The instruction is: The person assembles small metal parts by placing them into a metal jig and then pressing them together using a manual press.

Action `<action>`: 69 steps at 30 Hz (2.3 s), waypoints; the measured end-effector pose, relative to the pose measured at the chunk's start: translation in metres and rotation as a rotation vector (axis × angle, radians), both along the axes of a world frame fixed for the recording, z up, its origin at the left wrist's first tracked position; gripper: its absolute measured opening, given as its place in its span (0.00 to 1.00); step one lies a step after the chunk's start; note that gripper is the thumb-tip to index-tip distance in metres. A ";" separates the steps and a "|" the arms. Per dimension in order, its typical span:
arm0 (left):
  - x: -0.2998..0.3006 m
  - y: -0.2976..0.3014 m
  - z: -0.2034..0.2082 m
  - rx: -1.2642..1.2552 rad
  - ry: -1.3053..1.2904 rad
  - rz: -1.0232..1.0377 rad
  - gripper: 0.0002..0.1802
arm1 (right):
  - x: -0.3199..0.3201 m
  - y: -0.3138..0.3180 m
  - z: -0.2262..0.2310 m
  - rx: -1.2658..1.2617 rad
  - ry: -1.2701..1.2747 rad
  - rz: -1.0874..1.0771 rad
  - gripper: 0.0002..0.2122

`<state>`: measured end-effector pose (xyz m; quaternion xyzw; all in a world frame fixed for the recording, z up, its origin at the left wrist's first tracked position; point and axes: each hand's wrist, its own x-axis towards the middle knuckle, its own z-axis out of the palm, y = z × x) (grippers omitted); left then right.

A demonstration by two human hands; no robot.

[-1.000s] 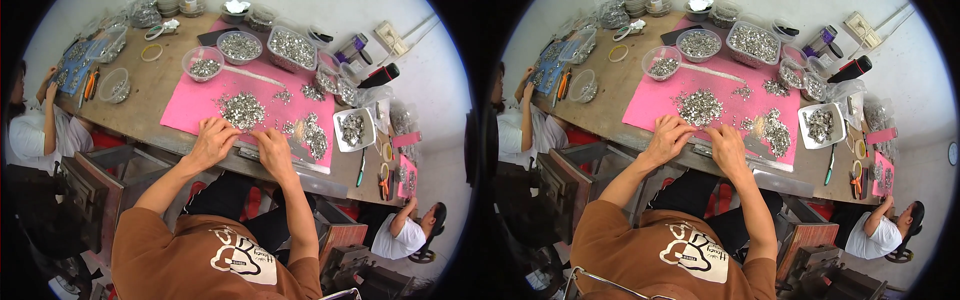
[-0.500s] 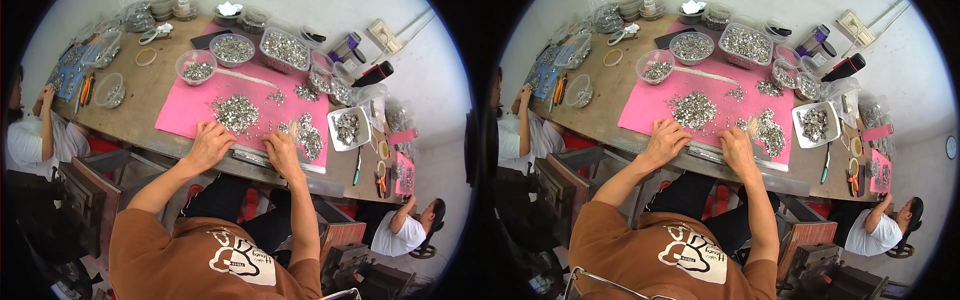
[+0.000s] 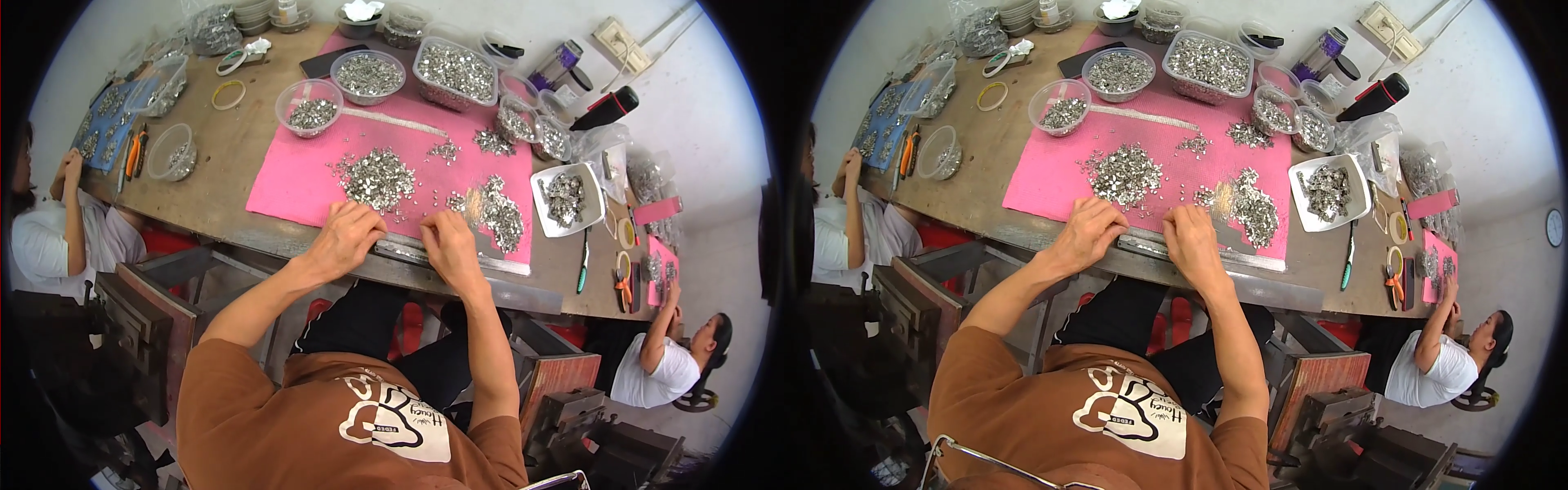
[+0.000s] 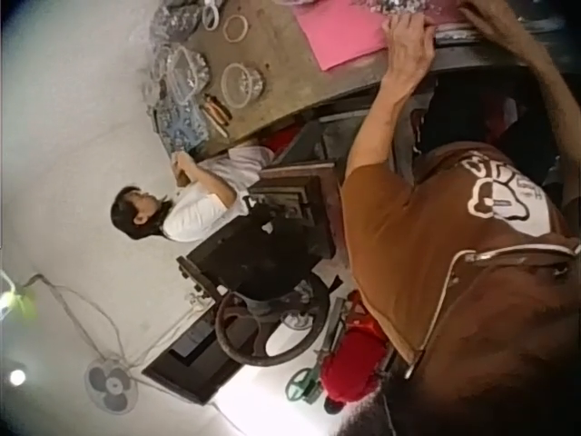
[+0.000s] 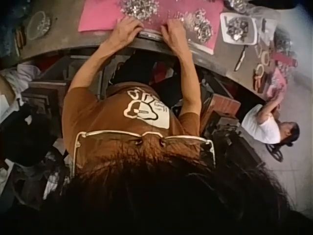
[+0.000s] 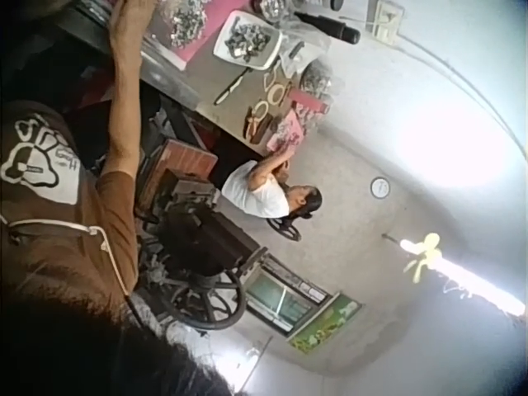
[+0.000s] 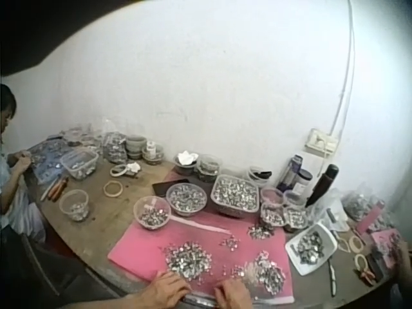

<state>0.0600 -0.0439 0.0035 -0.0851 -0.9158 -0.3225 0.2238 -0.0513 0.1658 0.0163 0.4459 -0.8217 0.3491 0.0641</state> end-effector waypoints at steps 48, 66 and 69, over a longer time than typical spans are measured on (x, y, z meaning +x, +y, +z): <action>-0.022 -0.013 -0.007 -0.205 0.107 0.092 0.06 | 0.001 -0.029 -0.016 0.052 0.121 -0.044 0.04; -0.007 0.064 -0.012 0.162 0.133 -0.021 0.03 | 0.041 0.033 -0.002 -0.151 -0.148 -0.048 0.05; -0.007 0.068 -0.012 0.147 0.126 0.003 0.03 | 0.043 0.032 -0.003 -0.159 -0.113 -0.061 0.05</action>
